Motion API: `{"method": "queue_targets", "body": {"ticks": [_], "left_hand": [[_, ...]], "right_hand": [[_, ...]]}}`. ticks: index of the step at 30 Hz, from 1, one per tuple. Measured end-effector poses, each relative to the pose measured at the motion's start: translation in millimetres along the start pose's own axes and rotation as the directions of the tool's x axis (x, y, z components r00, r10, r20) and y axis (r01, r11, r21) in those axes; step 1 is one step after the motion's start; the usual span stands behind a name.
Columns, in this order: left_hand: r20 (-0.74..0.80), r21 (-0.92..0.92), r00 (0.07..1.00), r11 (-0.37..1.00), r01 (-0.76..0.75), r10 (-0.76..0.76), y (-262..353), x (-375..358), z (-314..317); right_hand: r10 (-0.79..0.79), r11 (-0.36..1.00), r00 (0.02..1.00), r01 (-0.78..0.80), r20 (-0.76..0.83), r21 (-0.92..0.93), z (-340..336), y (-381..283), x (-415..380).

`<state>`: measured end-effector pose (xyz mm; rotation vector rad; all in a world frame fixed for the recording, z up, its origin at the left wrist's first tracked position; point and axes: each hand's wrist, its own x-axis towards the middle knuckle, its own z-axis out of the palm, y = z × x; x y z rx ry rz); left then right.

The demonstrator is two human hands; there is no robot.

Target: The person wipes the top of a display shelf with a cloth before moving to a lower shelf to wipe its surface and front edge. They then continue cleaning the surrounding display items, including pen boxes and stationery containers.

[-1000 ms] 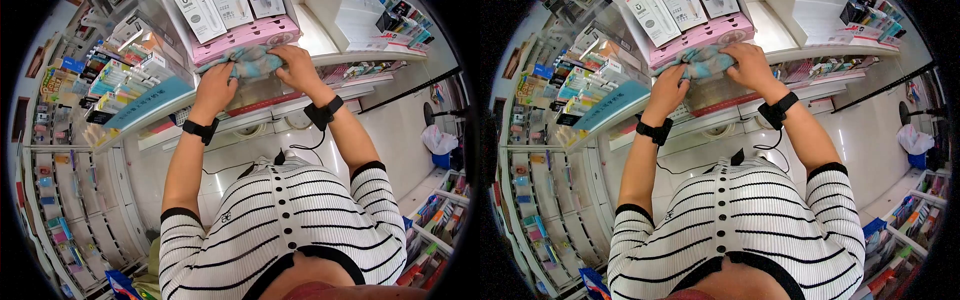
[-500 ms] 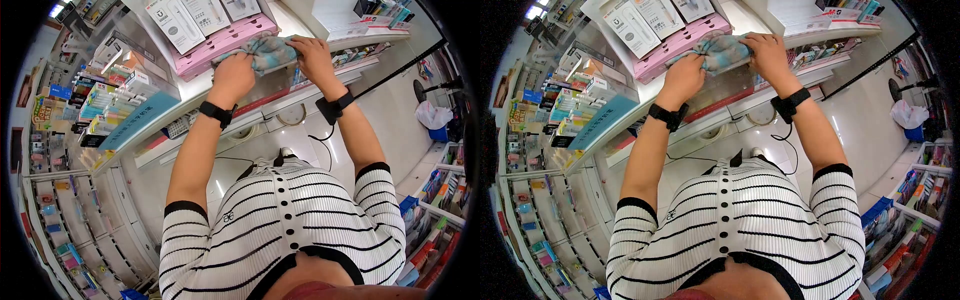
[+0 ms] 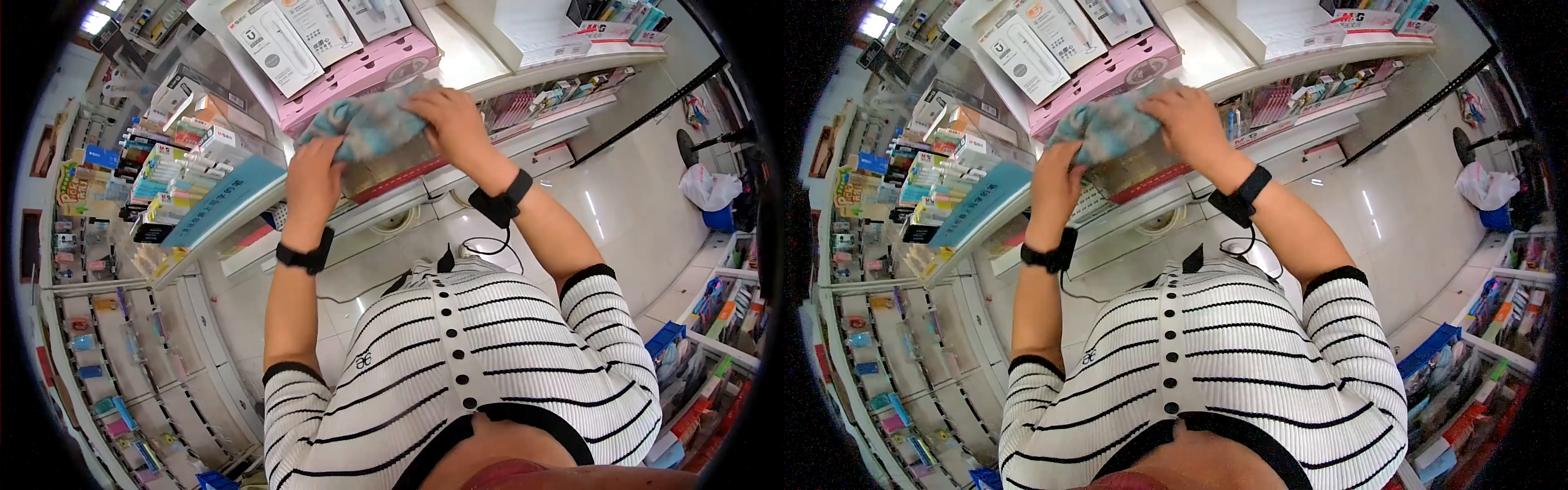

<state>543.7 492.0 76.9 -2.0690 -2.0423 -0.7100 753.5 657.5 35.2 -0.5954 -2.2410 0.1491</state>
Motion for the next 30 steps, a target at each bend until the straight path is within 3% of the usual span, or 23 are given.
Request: {"method": "queue_targets", "body": {"ticks": [3,5,6,8,12,16,21,23,24,26,28,30], "left_hand": [[0.022,0.021,0.999,0.999,0.024,-0.025,7.9,-36.5,-19.3],[0.084,-0.034,0.996,0.998,0.044,-0.041,8.8,-54.8,-24.1],[0.084,-0.031,0.995,0.998,0.054,-0.051,10.2,-59.9,-25.4],[0.088,-0.073,0.993,0.993,0.088,-0.081,14.5,-66.4,-25.6],[0.090,-0.101,0.993,0.991,0.082,-0.073,23.8,-65.4,-32.8],[0.148,-0.256,0.987,0.961,0.103,-0.066,39.3,-57.1,-45.0],[0.106,-0.377,0.988,0.915,0.141,-0.109,34.2,-47.6,-44.2],[0.209,-0.501,0.957,0.818,0.282,-0.202,21.7,-45.0,-34.8],[0.209,-0.505,0.958,0.818,0.277,-0.195,18.8,-41.7,-30.1],[0.321,-0.701,0.903,0.569,0.430,-0.287,14.1,-35.5,-21.5],[0.334,-0.663,0.905,0.616,0.425,-0.265,10.9,-33.9,-11.3],[0.347,-0.623,0.905,0.662,0.418,-0.245,11.4,-29.8,-6.2]], "right_hand": [[-0.128,0.981,0.990,0.119,0.054,0.152,-10.0,-15.2,-3.5],[-0.122,0.980,0.970,0.083,0.211,0.183,-21.7,-23.2,-9.5],[-0.128,0.978,0.968,0.087,0.215,0.191,-25.8,-26.8,-13.6],[-0.020,0.949,0.956,-0.074,0.293,0.306,-32.5,-28.8,-19.2],[-0.029,0.943,0.955,-0.072,0.295,0.325,-41.6,-11.3,-21.9],[-0.021,0.901,0.949,-0.118,0.314,0.417,-73.8,-10.5,-9.7],[0.174,0.699,0.918,-0.370,0.357,0.612,-92.9,-8.8,-4.6],[0.241,0.578,0.881,-0.468,0.408,0.669,-93.8,-4.8,-3.8],[0.247,0.580,0.880,-0.469,0.405,0.666,-93.4,-2.1,-4.0],[0.288,0.499,0.837,-0.546,0.465,0.673,-93.4,2.4,-5.5],[0.328,0.445,0.806,-0.591,0.492,0.672,-95.4,-1.1,-7.9],[0.373,0.273,0.726,-0.681,0.577,0.680,-98.4,-3.2,-9.3]]}}
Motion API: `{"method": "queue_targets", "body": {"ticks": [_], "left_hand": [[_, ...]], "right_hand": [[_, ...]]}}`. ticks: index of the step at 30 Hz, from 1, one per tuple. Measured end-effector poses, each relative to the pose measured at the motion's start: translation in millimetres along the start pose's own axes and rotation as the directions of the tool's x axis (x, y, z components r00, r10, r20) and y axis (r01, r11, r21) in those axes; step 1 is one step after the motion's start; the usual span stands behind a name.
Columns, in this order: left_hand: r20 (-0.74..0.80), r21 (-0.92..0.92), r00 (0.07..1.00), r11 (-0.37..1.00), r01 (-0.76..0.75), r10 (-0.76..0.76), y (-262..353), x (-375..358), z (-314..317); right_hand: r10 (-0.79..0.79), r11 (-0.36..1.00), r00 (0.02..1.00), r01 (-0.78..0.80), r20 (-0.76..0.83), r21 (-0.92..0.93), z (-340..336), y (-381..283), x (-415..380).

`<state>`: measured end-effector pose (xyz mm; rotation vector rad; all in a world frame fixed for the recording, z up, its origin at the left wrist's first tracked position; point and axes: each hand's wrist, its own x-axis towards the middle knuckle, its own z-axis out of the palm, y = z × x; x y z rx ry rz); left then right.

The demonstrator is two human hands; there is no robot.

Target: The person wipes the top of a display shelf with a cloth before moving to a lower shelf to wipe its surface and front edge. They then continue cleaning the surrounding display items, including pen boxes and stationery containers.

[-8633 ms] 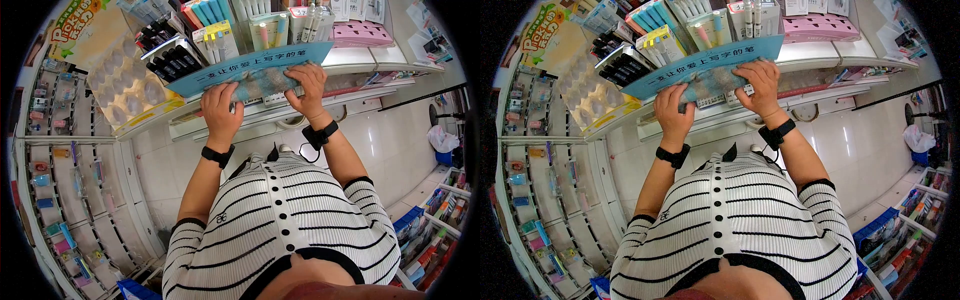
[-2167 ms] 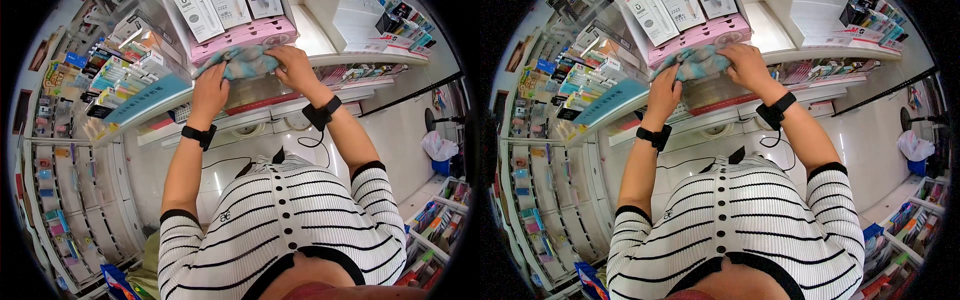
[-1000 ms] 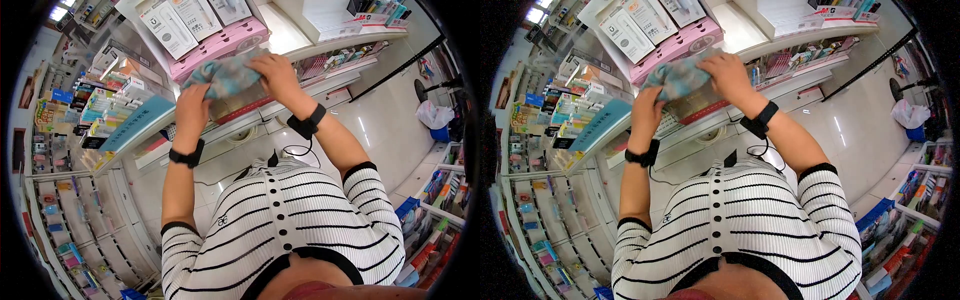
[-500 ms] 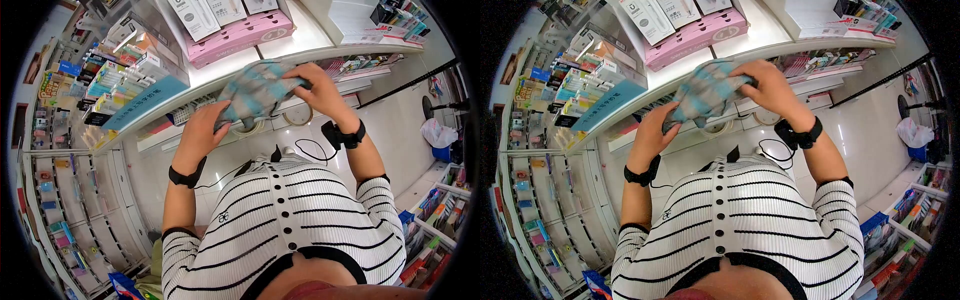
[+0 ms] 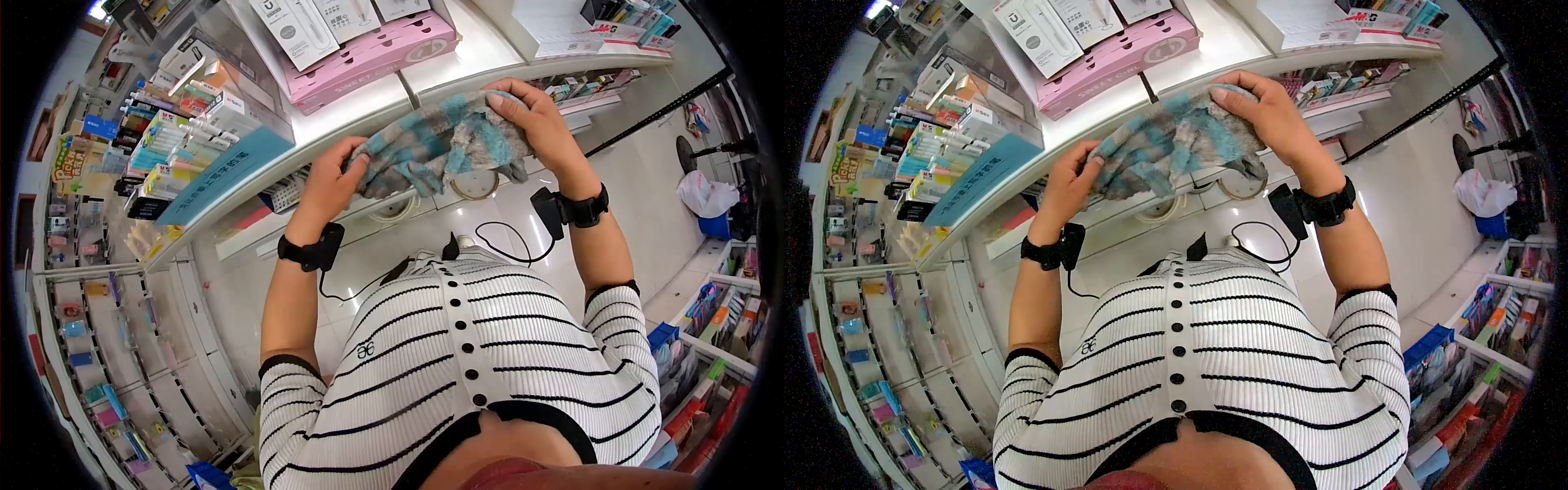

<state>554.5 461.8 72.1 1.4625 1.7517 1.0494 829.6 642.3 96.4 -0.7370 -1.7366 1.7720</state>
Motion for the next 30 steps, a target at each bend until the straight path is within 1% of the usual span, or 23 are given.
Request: {"method": "queue_targets", "body": {"ticks": [1,2,3,4,5,6,7,8,9,10,12,13,14,16,17,19,20,22,24,25,27,28,30], "left_hand": [[0.021,-0.037,0.998,0.997,0.067,-0.067,1.7,2.0,1.5],[0.043,-0.071,0.990,0.988,0.135,-0.132,2.9,3.6,3.4],[0.045,-0.072,0.990,0.988,0.134,-0.131,3.2,5.3,5.9],[0.007,0.016,0.995,0.995,0.101,-0.101,3.6,7.1,8.9],[-0.027,0.105,0.997,0.992,0.071,-0.068,4.4,8.3,13.0],[-0.024,0.104,0.997,0.992,0.070,-0.068,5.0,9.7,19.6],[-0.123,0.244,0.972,0.955,-0.167,0.201,5.5,11.1,28.3],[-0.179,0.397,0.868,0.841,-0.367,0.463,6.9,12.3,35.9],[-0.136,0.382,0.866,0.832,-0.402,0.481,11.0,12.0,41.2],[-0.135,0.382,0.867,0.832,-0.402,0.480,17.8,10.6,48.5],[-0.005,0.133,0.928,0.920,-0.370,0.373,31.0,7.5,63.6],[0.065,0.095,0.928,0.923,-0.372,0.367,32.4,9.7,67.1],[0.065,0.095,0.928,0.924,-0.371,0.367,28.3,12.5,70.3],[0.125,0.106,0.941,0.938,-0.329,0.316,13.6,19.2,76.7],[0.125,0.106,0.940,0.938,-0.329,0.316,9.0,22.3,77.9],[0.034,-0.107,0.965,0.961,-0.255,0.260,9.0,26.5,78.9],[0.037,-0.107,0.965,0.961,-0.255,0.260,13.1,26.7,76.2],[0.046,-0.304,0.998,0.952,-0.032,0.048,27.5,27.2,64.7],[0.020,-0.305,0.997,0.950,-0.069,0.078,36.1,32.4,57.3],[0.009,-0.312,0.995,0.946,-0.089,0.096,35.9,36.9,53.3],[-0.035,-0.323,0.990,0.935,-0.144,0.140,42.4,44.3,49.5],[-0.034,-0.322,0.989,0.936,-0.144,0.141,47.4,47.2,47.2],[-0.073,-0.407,0.992,0.905,-0.126,0.105,56.5,51.7,41.5]], "right_hand": [[0.002,1.000,1.000,-0.002,-0.003,-0.002,-1.9,0.5,-0.8],[0.024,0.996,0.999,-0.026,0.027,0.081,-5.4,1.5,-0.9],[0.042,0.985,0.997,-0.051,0.059,0.163,-7.6,2.1,-0.8],[0.042,0.985,0.997,-0.051,0.057,0.162,-8.3,1.9,-1.2],[0.081,0.972,0.996,-0.090,0.049,0.219,-8.8,1.8,-2.1],[0.120,0.953,0.992,-0.127,0.043,0.276,-9.2,1.8,-3.0],[0.122,0.953,0.992,-0.128,0.040,0.275,-9.4,2.5,-3.5],[0.110,0.954,0.993,-0.119,0.047,0.275,-9.0,3.5,-3.5],[0.099,0.955,0.994,-0.110,0.054,0.276,-8.3,4.4,-3.5],[0.100,0.955,0.994,-0.111,0.053,0.276,-5.9,5.5,-3.2],[0.084,0.958,0.996,-0.090,0.035,0.272,-0.5,8.6,-2.8],[0.084,0.958,0.996,-0.091,0.035,0.272,-0.5,10.3,-3.0],[0.105,0.952,0.993,-0.114,0.048,0.283,-1.1,11.8,-2.8],[0.125,0.946,0.990,-0.137,0.061,0.294,-3.8,14.8,-1.4],[0.126,0.951,0.991,-0.130,0.033,0.279,-6.4,16.6,-0.7],[0.128,0.956,0.992,-0.124,0.002,0.265,-12.8,21.4,0.0],[0.140,0.957,0.990,-0.130,-0.022,0.259,-16.3,24.6,0.3],[0.151,0.958,0.987,-0.135,-0.046,0.255,-20.0,30.8,1.1],[0.178,0.974,0.984,-0.173,-0.023,0.145,-21.9,37.4,1.7],[0.178,0.974,0.984,-0.173,-0.023,0.147,-23.9,44.0,3.0],[0.143,0.990,0.989,-0.143,0.039,0.017,-27.7,59.5,5.8],[0.142,0.990,0.989,-0.142,0.038,0.018,-28.5,62.7,6.7],[0.233,0.972,0.972,-0.234,0.039,0.015,-29.1,68.6,7.9]]}}
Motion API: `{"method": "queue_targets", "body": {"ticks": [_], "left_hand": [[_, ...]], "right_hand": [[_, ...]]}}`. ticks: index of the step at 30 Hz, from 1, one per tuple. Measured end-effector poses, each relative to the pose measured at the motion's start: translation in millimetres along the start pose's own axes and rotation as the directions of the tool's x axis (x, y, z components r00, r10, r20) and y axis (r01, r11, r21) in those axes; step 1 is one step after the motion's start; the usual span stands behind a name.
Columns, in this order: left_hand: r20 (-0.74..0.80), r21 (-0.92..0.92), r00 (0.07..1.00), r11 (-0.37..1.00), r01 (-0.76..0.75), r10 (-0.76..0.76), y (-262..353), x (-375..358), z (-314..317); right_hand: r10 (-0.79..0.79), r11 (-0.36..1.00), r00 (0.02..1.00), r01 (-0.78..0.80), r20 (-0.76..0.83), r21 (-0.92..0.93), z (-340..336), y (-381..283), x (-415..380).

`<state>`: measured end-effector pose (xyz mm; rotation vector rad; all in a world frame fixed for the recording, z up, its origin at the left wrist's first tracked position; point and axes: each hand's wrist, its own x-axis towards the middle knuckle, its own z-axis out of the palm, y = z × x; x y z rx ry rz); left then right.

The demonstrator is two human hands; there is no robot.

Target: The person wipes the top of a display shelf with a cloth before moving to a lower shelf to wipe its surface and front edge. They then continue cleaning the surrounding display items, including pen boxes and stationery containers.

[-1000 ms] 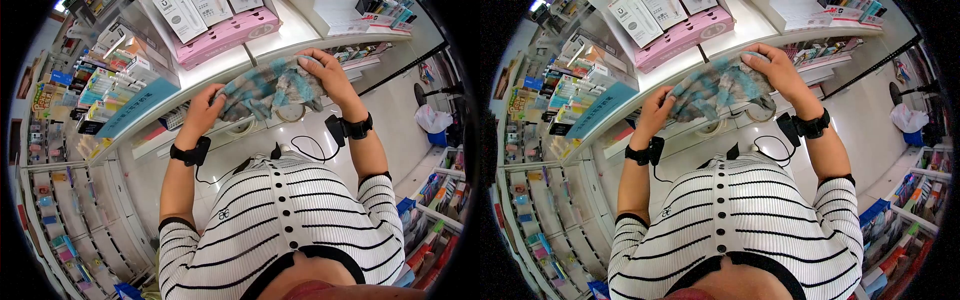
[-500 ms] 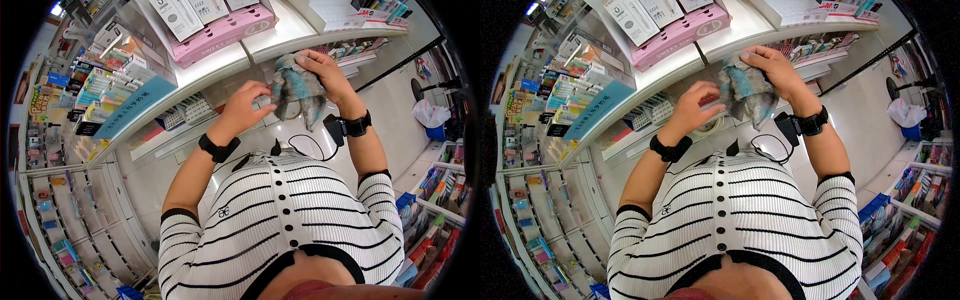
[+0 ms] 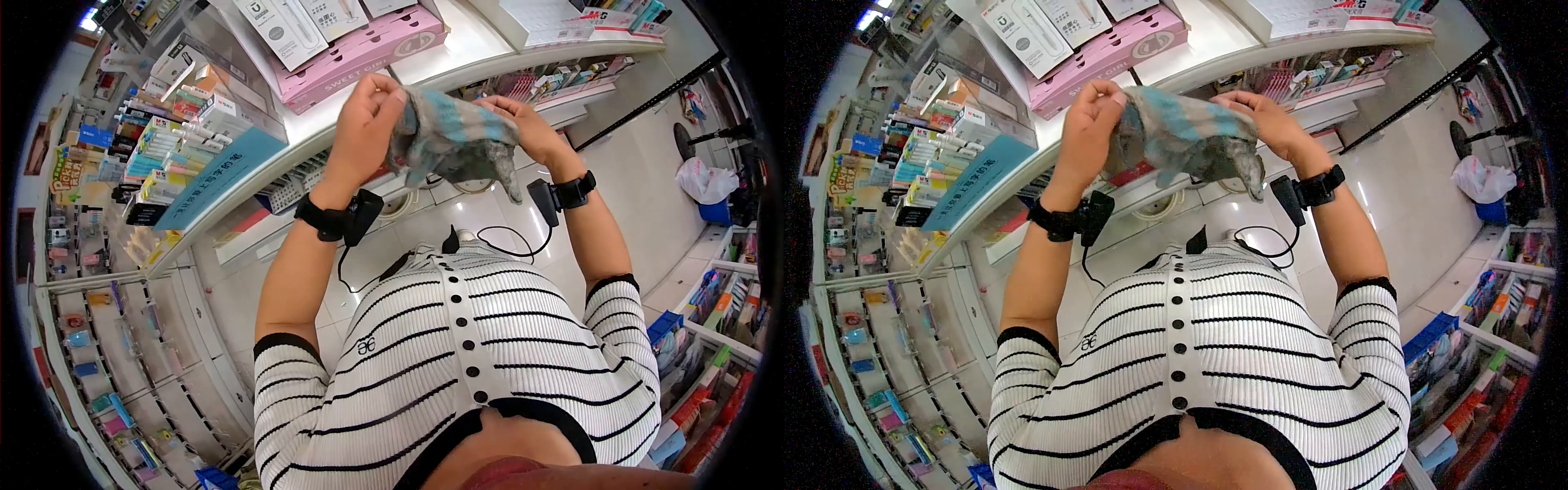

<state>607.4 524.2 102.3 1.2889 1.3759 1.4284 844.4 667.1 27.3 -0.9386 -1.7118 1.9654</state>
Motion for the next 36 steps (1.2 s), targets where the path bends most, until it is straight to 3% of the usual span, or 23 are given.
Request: {"method": "queue_targets", "body": {"ticks": [4,7,9,12,15,16,18,21,23,26,27,30,31,34,35,36], "left_hand": [[-0.034,-0.108,0.996,0.991,-0.081,0.078,12.4,10.8,-9.2],[-0.064,-0.176,0.997,0.983,-0.060,0.049,20.2,16.4,-12.7],[-0.086,-0.195,0.995,0.979,-0.062,0.046,26.1,20.0,-13.2],[-0.098,-0.189,0.994,0.980,-0.059,0.041,33.5,22.6,-11.9],[-0.117,-0.222,0.992,0.972,-0.075,0.050,44.4,22.7,-4.3],[-0.130,-0.212,0.989,0.973,-0.092,0.066,45.3,24.6,-4.2],[-0.140,-0.201,0.987,0.973,-0.109,0.082,42.2,29.6,-7.9],[-0.130,-0.212,0.986,0.969,-0.130,0.103,27.1,35.1,-14.4],[-0.189,-0.035,0.978,0.994,-0.101,0.092,20.7,35.3,-8.1],[-0.138,0.075,0.984,0.992,-0.101,0.111,4.6,31.3,6.0],[-0.081,0.219,0.997,0.975,0.034,-0.017,3.4,28.0,6.7],[0.007,0.320,0.996,0.943,-0.089,0.091,-24.6,18.6,25.5],[0.008,0.459,0.998,0.886,-0.062,0.066,-28.0,14.7,30.2],[0.152,0.523,0.980,0.831,-0.189,0.128,-37.9,4.3,41.8],[0.203,0.441,0.979,0.890,-0.114,0.025,-41.4,0.6,46.0],[0.207,0.438,0.978,0.891,-0.115,0.025,-43.0,-2.9,51.1]], "right_hand": [[-0.046,0.997,0.999,0.046,0.007,0.062,-8.1,21.3,3.0],[0.012,0.984,0.998,-0.022,0.056,0.179,-14.1,23.2,-0.6],[-0.214,0.968,0.968,0.227,0.128,-0.103,-13.4,18.0,-9.5],[-0.169,0.958,0.970,0.204,0.175,-0.203,-16.5,26.9,-6.2],[-0.214,0.955,0.964,0.240,0.161,-0.172,5.8,21.4,-20.9],[-0.213,0.956,0.964,0.239,0.159,-0.171,2.8,24.3,-17.3],[0.010,0.996,0.994,-0.001,0.106,-0.085,-4.8,31.5,-6.0],[-0.044,0.997,0.998,0.046,0.037,-0.055,-2.3,13.3,-18.1],[-0.073,0.997,0.996,0.074,0.043,-0.013,-8.8,6.8,-24.0],[-0.097,0.992,0.994,0.093,0.058,0.080,-17.0,-13.6,-37.7],[-0.113,0.988,0.993,0.109,0.035,0.110,-23.2,-18.1,-40.6],[-0.180,0.965,0.979,0.194,-0.094,0.176,-29.1,-26.4,-44.3],[-0.153,0.967,0.980,0.175,-0.125,0.188,-35.1,-27.2,-43.6],[-0.117,0.969,0.978,0.150,-0.171,0.198,-38.7,-34.7,-47.2],[-0.102,0.972,0.978,0.137,-0.184,0.192,-38.9,-36.0,-48.1],[-0.086,0.975,0.977,0.123,-0.195,0.187,-38.9,-37.2,-49.3]]}}
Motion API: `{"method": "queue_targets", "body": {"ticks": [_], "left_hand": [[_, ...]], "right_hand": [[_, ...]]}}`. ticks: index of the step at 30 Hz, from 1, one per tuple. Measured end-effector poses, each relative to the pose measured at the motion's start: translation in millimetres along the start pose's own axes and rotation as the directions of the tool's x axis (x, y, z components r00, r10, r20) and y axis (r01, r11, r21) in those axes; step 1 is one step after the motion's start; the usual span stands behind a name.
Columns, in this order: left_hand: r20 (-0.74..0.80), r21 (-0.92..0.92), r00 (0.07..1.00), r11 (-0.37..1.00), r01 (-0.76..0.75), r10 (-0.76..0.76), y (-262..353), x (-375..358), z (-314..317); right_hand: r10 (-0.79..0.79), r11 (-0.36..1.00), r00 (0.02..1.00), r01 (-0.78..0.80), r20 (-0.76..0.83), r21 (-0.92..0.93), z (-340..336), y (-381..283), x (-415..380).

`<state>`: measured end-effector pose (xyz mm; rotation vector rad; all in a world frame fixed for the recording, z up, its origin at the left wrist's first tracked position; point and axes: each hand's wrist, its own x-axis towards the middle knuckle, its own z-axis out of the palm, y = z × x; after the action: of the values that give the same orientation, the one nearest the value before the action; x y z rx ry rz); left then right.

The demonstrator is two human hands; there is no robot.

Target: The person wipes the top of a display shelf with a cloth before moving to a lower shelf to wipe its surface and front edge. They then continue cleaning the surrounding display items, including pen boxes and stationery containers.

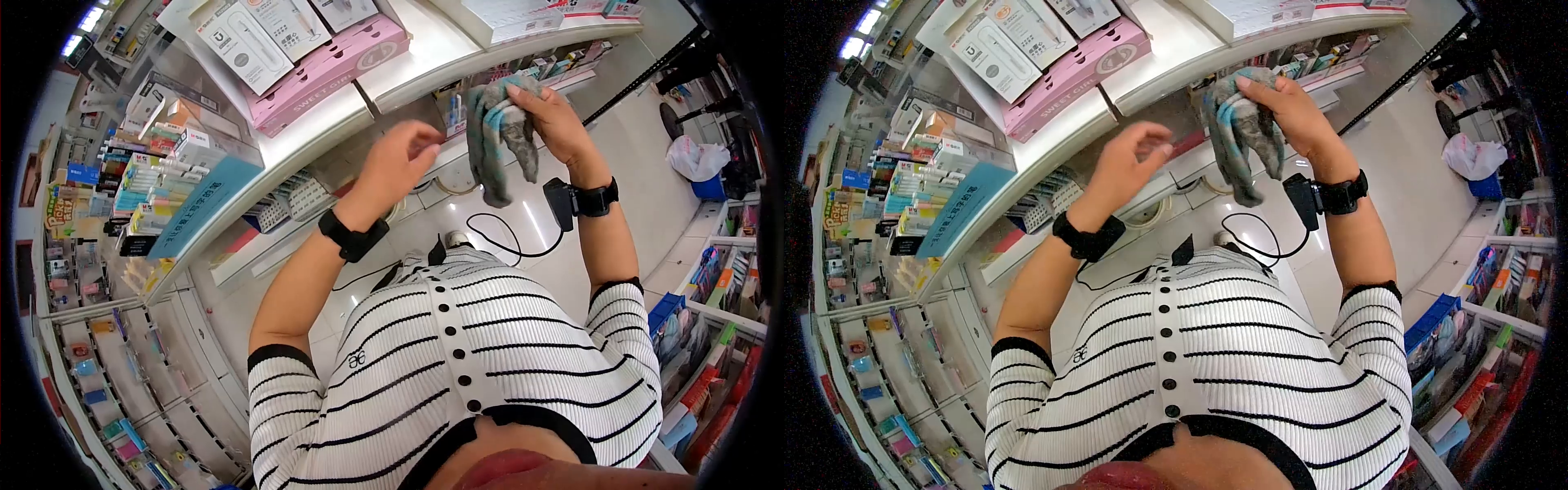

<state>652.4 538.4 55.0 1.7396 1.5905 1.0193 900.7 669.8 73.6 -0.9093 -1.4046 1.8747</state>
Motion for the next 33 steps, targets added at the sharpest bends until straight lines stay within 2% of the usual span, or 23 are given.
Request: {"method": "queue_targets", "body": {"ticks": [2,3,4,6,8,10,12,14,16,17,18,20,21,22,24,25,26,27,28,30,31,33], "left_hand": [[0.148,-0.050,0.989,0.999,0.012,-0.005,4.2,-2.6,11.3],[0.112,-0.016,0.992,0.998,-0.053,0.054,8.2,-3.1,17.9],[0.114,-0.017,0.992,0.999,-0.052,0.054,11.1,-1.4,24.7],[-0.032,0.081,0.998,0.996,-0.043,0.046,14.3,2.9,33.6],[-0.047,0.122,0.995,0.989,-0.079,0.085,-2.2,10.6,35.5],[-0.063,0.163,0.990,0.980,-0.114,0.125,-13.4,14.0,32.5],[-0.092,-0.011,0.993,0.997,-0.077,0.076,-18.3,14.2,23.6],[-0.121,-0.049,0.988,0.993,-0.108,0.101,-17.2,13.2,12.4],[-0.169,-0.036,0.984,0.998,0.058,-0.063,-15.0,11.5,0.2],[-0.172,-0.036,0.983,0.998,0.059,-0.064,-12.5,11.9,-5.7],[-0.145,-0.111,0.983,0.989,0.096,-0.112,-9.2,12.9,-11.7],[-0.081,-0.256,0.977,0.951,0.170,-0.197,-6.9,16.7,-21.1],[-0.078,-0.285,0.988,0.952,0.108,-0.136,-10.8,19.8,-23.0],[-0.080,-0.284,0.988,0.953,0.108,-0.136,-11.5,22.2,-24.9],[-0.055,-0.282,0.993,0.956,0.081,-0.101,-10.3,25.3,-28.4],[-0.056,-0.282,0.993,0.956,0.081,-0.101,-7.2,26.1,-28.6],[-0.060,-0.255,0.994,0.964,0.073,-0.091,-2.8,27.4,-27.1],[-0.062,-0.228,0.995,0.971,0.065,-0.082,-0.1,28.4,-24.7],[-0.062,-0.229,0.995,0.971,0.065,-0.081,0.2,30.3,-22.1],[0.067,-0.230,0.998,0.973,0.016,-0.001,-0.6,35.0,-16.6],[0.069,-0.230,0.998,0.973,0.016,0.000,-0.2,34.8,-12.8],[0.080,-0.213,0.994,0.975,-0.059,0.078,0.7,33.0,-6.5]], "right_hand": [[0.000,0.999,1.000,0.000,0.000,-0.033,5.2,-6.3,-3.0],[0.000,0.999,1.000,0.001,0.003,-0.040,13.1,-10.8,-6.2],[-0.002,0.999,1.000,0.002,0.006,-0.046,19.1,-13.0,-7.5],[0.014,0.999,1.000,-0.013,0.007,-0.034,23.6,-11.1,-4.4],[-0.005,0.999,0.999,0.003,0.044,0.049,28.1,-11.3,-3.5],[0.018,1.000,0.998,-0.019,0.066,0.018,21.8,-13.2,-1.8],[-0.017,0.998,0.998,0.021,-0.059,0.059,14.9,-7.8,2.1],[0.001,0.995,0.999,0.004,-0.054,0.098,-7.1,3.7,11.7],[0.087,0.979,0.992,-0.067,-0.096,0.195,-28.6,23.6,21.1],[0.103,0.972,0.985,-0.070,-0.140,0.224,-32.0,33.5,21.7],[0.104,0.972,0.985,-0.072,-0.138,0.223,-36.2,38.1,20.4],[0.289,0.936,0.936,-0.320,-0.199,-0.146,-44.2,44.0,19.0],[0.290,0.936,0.936,-0.320,-0.198,-0.147,-46.4,48.6,20.0],[0.289,0.852,0.935,-0.348,-0.204,-0.391,-48.5,53.3,22.9],[0.281,0.521,0.935,-0.337,-0.215,-0.785,-50.7,58.9,27.7],[0.270,0.417,0.942,-0.302,-0.200,-0.857,-33.3,38.2,23.2],[0.270,0.417,0.942,-0.302,-0.201,-0.857,-19.7,33.5,19.4],[0.042,0.627,0.998,-0.058,-0.041,-0.777,-7.4,31.5,14.9],[-0.217,0.747,0.973,0.213,0.072,-0.630,5.8,28.5,10.4],[-0.430,0.653,0.866,0.493,0.254,-0.575,38.0,15.7,1.7],[-0.430,0.653,0.867,0.492,0.253,-0.576,51.0,14.7,-0.9],[-0.593,0.330,0.722,0.622,0.356,-0.710,67.1,13.9,-4.1]]}}
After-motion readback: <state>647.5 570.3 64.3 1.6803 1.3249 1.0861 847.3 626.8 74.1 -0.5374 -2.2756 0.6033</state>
